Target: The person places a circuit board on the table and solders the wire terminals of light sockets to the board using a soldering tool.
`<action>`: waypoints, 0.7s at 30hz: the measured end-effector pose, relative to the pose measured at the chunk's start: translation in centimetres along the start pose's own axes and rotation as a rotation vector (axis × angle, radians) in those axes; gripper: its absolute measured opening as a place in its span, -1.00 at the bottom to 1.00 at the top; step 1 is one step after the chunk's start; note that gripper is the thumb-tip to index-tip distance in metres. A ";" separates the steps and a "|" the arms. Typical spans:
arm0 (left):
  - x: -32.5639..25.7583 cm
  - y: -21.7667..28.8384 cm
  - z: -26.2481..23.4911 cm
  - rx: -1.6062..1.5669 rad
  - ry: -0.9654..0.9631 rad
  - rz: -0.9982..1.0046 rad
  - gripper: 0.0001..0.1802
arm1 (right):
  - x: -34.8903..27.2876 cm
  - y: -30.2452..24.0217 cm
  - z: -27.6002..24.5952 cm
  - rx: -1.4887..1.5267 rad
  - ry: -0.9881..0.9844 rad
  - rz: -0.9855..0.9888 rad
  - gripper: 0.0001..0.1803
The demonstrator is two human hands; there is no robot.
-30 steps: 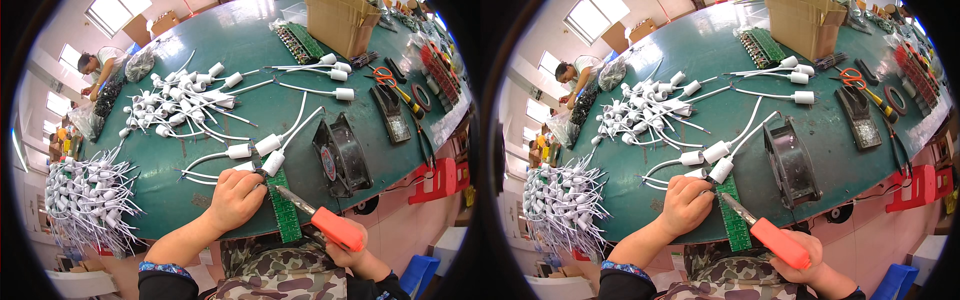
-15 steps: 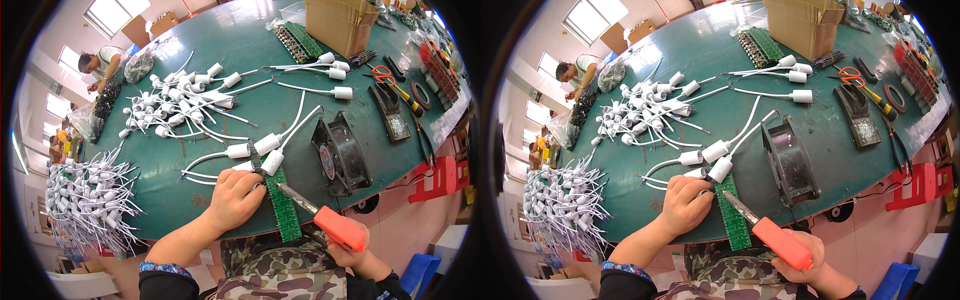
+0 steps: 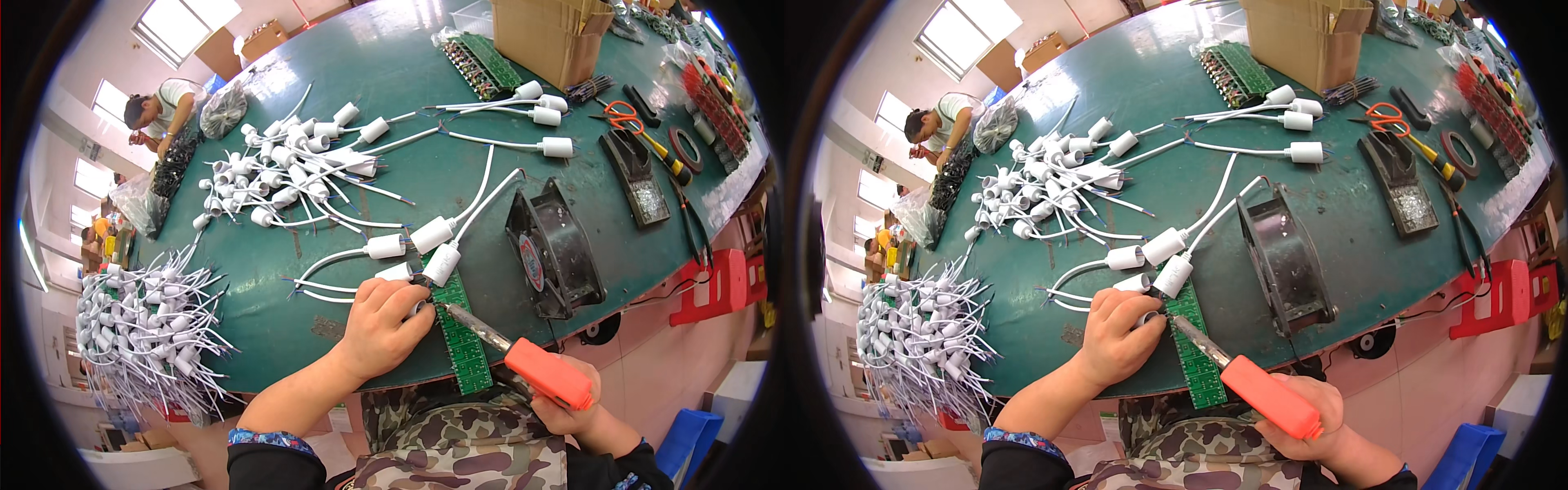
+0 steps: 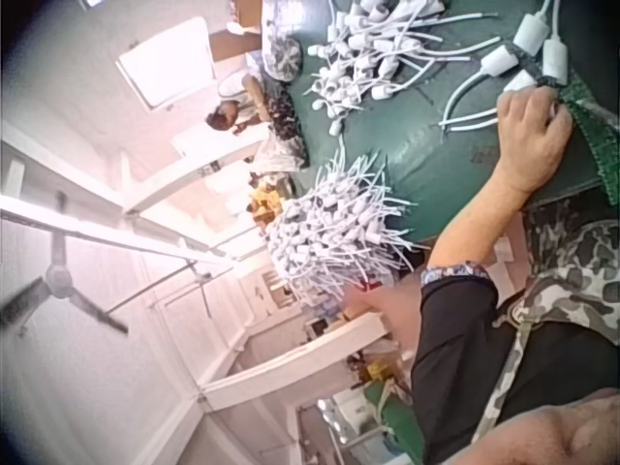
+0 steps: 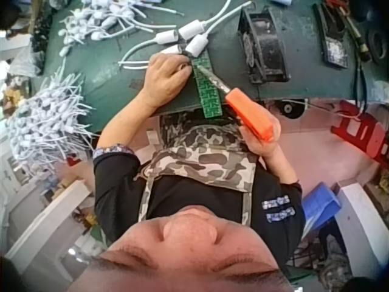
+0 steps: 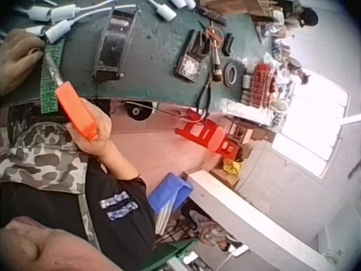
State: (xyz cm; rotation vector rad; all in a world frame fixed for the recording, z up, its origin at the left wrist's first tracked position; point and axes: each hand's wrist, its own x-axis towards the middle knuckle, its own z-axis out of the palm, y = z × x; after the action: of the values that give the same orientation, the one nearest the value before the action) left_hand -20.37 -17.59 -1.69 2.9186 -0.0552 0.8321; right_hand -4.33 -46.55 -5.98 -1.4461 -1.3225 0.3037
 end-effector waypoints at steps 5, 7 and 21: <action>0.0 0.1 0.0 -0.014 0.006 0.000 -0.64 | 0.4 -0.2 0.3 -0.026 0.049 -0.041 -0.35; 0.0 0.1 0.0 -0.005 -0.001 0.003 -0.64 | 0.5 -0.3 0.4 -0.014 0.050 -0.035 -0.35; 0.1 0.2 0.0 0.014 -0.007 -0.001 -0.67 | 1.2 -0.8 0.4 0.004 0.064 -0.051 -0.36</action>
State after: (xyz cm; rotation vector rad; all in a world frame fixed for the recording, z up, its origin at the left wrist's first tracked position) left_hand -20.31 -17.84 -1.62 2.9345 -0.0492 0.8260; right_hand -4.63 -45.48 -4.95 -1.4051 -1.3049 0.2246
